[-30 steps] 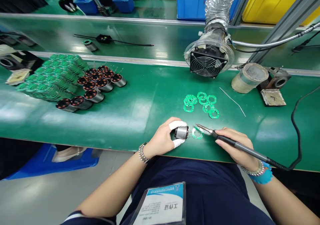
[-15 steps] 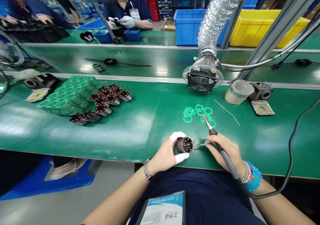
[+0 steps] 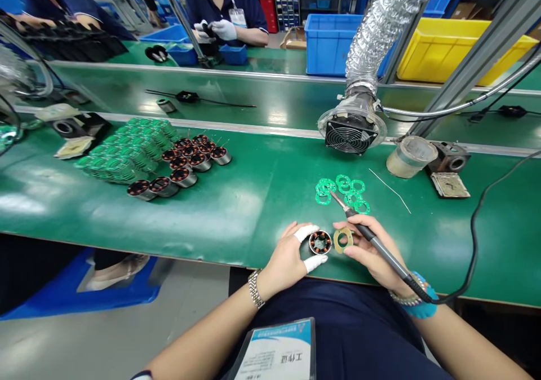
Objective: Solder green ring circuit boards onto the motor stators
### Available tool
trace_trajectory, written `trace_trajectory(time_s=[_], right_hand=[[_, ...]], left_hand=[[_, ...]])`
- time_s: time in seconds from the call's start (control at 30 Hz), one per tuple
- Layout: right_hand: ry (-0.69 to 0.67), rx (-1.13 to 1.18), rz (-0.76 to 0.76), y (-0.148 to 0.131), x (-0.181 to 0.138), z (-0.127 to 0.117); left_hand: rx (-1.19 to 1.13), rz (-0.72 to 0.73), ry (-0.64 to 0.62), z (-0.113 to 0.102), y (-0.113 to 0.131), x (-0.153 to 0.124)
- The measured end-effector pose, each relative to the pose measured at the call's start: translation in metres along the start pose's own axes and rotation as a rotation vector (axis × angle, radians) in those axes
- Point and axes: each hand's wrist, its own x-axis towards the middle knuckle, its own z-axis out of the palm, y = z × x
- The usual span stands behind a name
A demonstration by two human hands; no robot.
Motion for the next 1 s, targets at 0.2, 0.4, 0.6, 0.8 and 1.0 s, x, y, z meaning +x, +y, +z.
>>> trace_trajectory(time_s=[0.2, 0.4, 0.6, 0.8, 1.0], right_hand=[[0.082, -0.216, 0.017, 0.002, 0.009, 0.001], [0.002, -0.814, -0.215, -0.004, 0.013, 0.008], [-0.249, -0.783, -0.327, 0.006, 0.025, 0.014], [-0.225, -0.673, -0.249, 0.017, 0.028, 0.008], [-0.226, -0.615, -0.216, 0.016, 0.026, 0.005]], left_hand=[[0.006, -0.001, 0.082, 0.007, 0.001, 0.001], [-0.049, -0.012, 0.066, 0.007, 0.000, -0.001], [-0.119, -0.065, 0.053, 0.007, 0.002, -0.003], [-0.062, -0.052, 0.074, 0.010, 0.001, -0.003], [-0.012, -0.006, 0.084, 0.011, 0.000, -0.006]])
